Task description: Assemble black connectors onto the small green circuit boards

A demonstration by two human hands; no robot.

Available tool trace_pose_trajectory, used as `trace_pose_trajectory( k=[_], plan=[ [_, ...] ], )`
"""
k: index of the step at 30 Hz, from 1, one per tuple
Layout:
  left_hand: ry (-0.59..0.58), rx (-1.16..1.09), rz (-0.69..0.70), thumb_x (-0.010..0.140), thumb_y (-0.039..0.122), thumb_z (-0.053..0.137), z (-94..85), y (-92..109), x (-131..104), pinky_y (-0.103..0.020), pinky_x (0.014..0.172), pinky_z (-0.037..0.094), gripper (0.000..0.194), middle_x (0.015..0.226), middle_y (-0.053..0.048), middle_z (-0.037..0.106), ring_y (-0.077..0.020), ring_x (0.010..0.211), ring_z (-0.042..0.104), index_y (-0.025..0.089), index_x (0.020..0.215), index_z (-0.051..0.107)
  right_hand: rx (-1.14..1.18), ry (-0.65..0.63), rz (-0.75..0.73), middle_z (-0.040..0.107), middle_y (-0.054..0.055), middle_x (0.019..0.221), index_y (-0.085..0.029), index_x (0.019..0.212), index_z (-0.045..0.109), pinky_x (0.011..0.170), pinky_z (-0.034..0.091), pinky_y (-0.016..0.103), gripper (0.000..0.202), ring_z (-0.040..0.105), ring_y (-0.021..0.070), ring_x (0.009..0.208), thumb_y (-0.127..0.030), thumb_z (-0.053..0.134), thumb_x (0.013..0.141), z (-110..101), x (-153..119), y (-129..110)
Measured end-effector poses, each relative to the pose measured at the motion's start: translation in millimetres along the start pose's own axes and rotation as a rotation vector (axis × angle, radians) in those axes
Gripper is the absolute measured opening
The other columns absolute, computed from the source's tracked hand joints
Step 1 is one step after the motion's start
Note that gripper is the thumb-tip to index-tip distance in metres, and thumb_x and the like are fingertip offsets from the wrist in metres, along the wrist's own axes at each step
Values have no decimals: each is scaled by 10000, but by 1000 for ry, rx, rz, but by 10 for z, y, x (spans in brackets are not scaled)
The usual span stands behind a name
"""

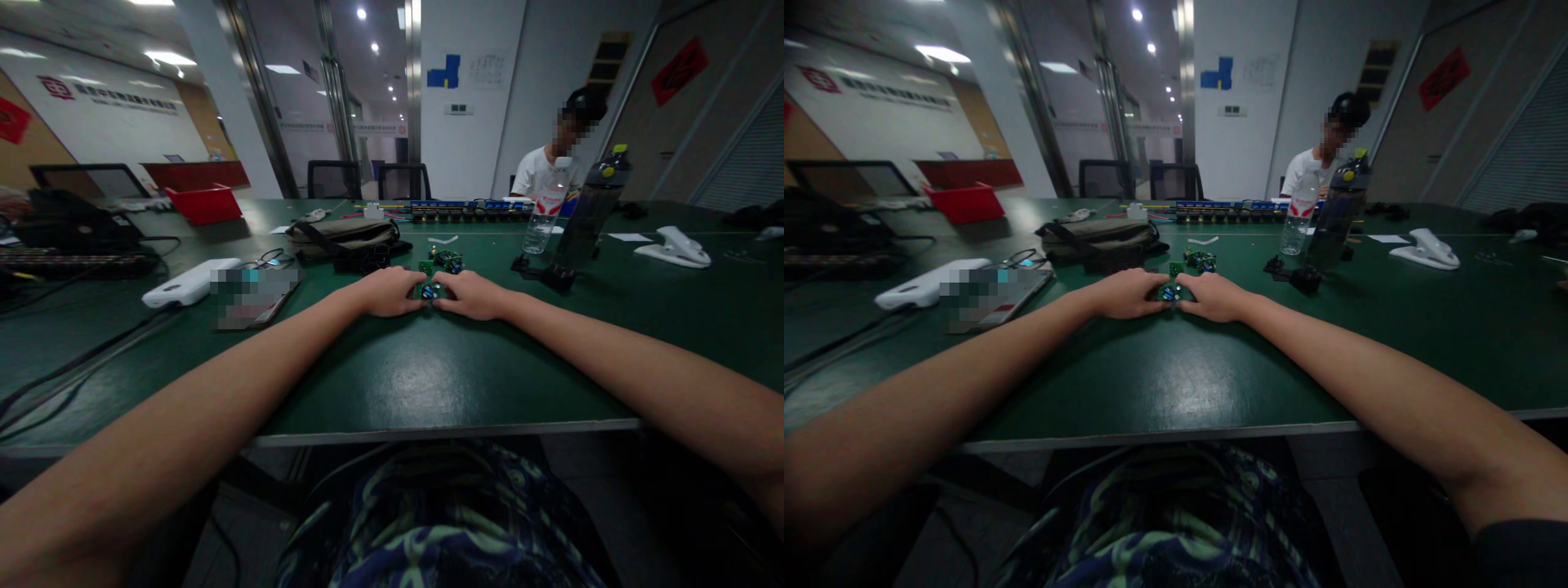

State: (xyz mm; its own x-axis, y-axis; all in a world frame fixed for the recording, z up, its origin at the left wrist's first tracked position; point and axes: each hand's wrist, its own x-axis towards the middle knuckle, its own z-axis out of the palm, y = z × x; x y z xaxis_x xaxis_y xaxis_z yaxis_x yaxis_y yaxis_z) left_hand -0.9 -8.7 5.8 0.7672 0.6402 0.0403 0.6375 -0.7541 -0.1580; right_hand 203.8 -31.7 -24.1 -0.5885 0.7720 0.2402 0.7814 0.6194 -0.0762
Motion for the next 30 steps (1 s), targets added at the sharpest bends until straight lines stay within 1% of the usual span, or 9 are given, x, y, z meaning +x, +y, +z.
trace_pose_trajectory(
  k=[7,11,22,25,27,30],
  plan=[
    [-5,-1,1,903,426,551,-12,8,-2,-284,684,464,286,919,-55,740,-220,825,698,201,1068,615,-6,9,-1,684,30,802,-168,1168,580,657,329,260,309,600,182,712,-343,590,913,12,-2,11],
    [-9,-10,1,900,434,544,-8,4,-2,-279,685,464,290,905,-48,738,-210,810,695,205,1062,616,0,14,-3,680,29,794,-170,1133,588,652,329,259,284,597,180,703,-342,598,907,8,-4,5],
    [-18,-12,-3,898,427,541,-20,13,-6,-293,726,477,303,915,-64,739,-228,843,698,201,1084,620,7,8,-6,668,26,772,-167,1131,585,645,334,257,282,577,179,681,-331,575,902,-1,-6,-1],
    [-21,-14,-7,900,424,543,-18,13,-6,-296,744,478,314,933,-65,739,-233,855,699,203,1109,619,20,14,-18,658,20,763,-163,1146,582,646,334,258,293,565,178,671,-272,562,874,-10,-11,1],
    [-19,-15,-13,903,428,543,-16,12,-6,-298,749,476,328,930,-63,737,-235,854,699,205,1133,615,37,37,-15,645,6,739,-160,1186,569,648,336,259,351,548,175,646,-199,543,838,-33,-15,14],
    [-23,-17,-10,914,442,536,-17,14,-7,-292,727,467,340,921,-63,734,-232,838,698,206,1149,609,50,127,62,622,-14,687,-151,1221,560,652,336,263,440,523,173,613,-127,519,784,-88,-20,61]
  ],
)
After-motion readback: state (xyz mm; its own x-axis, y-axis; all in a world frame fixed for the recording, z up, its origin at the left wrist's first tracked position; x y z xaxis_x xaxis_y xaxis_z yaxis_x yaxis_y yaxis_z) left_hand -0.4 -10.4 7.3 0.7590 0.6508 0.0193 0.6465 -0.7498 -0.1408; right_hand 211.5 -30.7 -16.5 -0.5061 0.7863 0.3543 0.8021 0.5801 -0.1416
